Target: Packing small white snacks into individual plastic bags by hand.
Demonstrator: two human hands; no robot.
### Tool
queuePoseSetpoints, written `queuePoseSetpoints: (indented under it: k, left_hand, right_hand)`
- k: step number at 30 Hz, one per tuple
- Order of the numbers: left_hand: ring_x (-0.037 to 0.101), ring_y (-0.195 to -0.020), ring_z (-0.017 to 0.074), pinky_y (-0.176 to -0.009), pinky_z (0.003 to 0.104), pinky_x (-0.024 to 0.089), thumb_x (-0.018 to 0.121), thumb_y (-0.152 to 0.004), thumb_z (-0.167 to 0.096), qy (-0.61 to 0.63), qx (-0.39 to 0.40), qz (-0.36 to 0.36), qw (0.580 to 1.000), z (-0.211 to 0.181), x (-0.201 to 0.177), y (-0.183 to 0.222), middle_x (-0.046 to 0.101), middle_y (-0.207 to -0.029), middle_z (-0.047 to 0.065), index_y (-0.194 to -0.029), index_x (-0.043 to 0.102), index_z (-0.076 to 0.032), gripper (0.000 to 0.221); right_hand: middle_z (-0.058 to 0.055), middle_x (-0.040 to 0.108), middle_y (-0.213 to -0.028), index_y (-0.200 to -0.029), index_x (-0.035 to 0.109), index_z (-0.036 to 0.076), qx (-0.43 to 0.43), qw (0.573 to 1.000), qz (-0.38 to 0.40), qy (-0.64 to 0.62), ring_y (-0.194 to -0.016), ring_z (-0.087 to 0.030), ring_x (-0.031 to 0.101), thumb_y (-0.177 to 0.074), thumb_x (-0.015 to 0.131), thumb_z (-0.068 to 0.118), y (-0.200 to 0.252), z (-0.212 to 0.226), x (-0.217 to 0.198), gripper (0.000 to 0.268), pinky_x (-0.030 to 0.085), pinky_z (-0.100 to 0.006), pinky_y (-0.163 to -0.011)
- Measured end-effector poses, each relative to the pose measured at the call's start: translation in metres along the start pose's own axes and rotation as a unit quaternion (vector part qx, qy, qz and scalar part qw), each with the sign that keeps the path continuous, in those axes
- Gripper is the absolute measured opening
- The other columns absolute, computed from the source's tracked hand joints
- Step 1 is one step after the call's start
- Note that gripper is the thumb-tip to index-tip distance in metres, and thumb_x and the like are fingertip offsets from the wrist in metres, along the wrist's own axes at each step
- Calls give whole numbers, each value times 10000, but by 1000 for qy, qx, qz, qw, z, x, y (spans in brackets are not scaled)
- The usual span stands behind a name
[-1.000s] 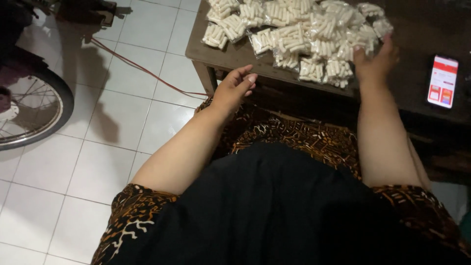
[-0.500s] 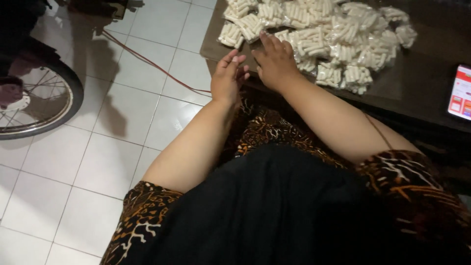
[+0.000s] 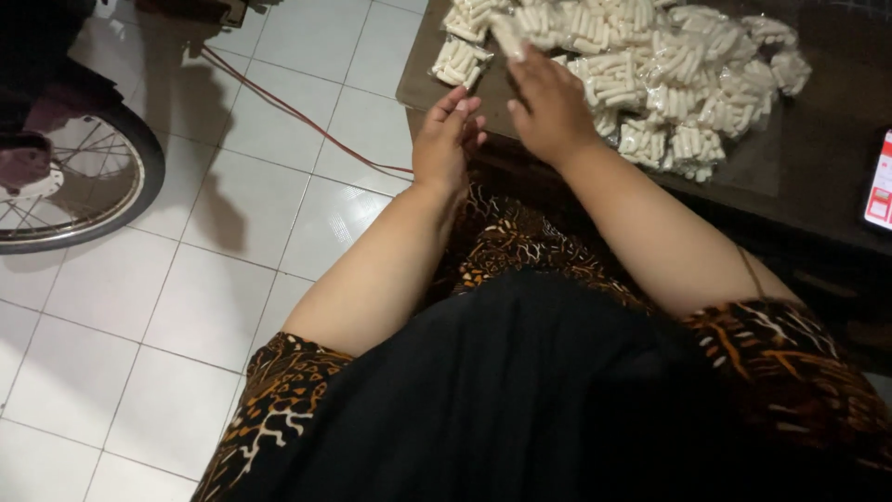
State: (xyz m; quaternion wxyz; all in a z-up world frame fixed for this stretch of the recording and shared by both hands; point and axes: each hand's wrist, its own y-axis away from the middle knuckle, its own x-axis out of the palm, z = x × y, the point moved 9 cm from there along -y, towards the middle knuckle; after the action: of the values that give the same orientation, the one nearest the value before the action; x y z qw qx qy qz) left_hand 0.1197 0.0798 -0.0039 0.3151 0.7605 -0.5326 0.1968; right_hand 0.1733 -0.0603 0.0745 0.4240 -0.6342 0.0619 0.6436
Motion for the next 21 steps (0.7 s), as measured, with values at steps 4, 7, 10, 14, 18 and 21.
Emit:
queuePoseSetpoints:
  k: [4,7,10,14,18,21]
  left_hand:
    - [607,-972,128,-820,298,513,679,-929,-174,-28,7,10,1000,5,-2,-6,669,-1179,55,-1365,590,-72,456]
    - [580,-1088,204,-947,376,490,649,-920,-259,-77,-4,106,991,9,21,8,619,-1252,121,-1428,525,-74,555]
    - [709,-1047,248,-831,412,642,822,-922,-362,-54,-15,195,979,35,40,24,718,-1208,104,-1358,618,-121,539]
    - [736,-917,247,-790,386,629,855,-855,-89,-111,-11,233,966,50,53,52,746,-1026,145,-1263,641,22,474]
    - [713,-843,144,-758,288,610,878,-828,-72,-156,4,258,954,48,70,77,752,-936,82,-1180,691,14,407]
    - [696,-871,109,-794,252,597,877,-832,-66,-180,7,275,944,60,70,79,743,-960,55,-1213,680,14,436]
  right_hand:
    - [-287,537,-1441,-1383,576,-58,88,957,-70,-267,-1321,-397,538,-981,667,79,32,7,-68,435,434,-493,-1129]
    - [-143,638,-1218,-1349,571,1,221,877,-26,-426,-1050,-206,632,-979,664,5,67,1,-76,381,553,-311,-954]
    - [-70,719,-1064,-1244,687,51,237,855,-87,-453,-972,-99,656,-1009,778,178,106,-2,-77,283,551,-264,-898]
    - [-28,690,-1014,-1255,593,55,261,807,-63,-526,-887,-60,671,-971,780,120,132,-6,-71,346,559,-189,-834]
    - [-51,708,-1108,-1383,564,63,251,819,-38,-515,-911,-49,667,-957,786,142,143,-8,-84,488,559,-202,-838]
    - [-61,731,-1039,-1300,675,40,252,848,-20,-466,-906,-74,650,-980,773,141,147,-2,-98,350,553,-241,-839]
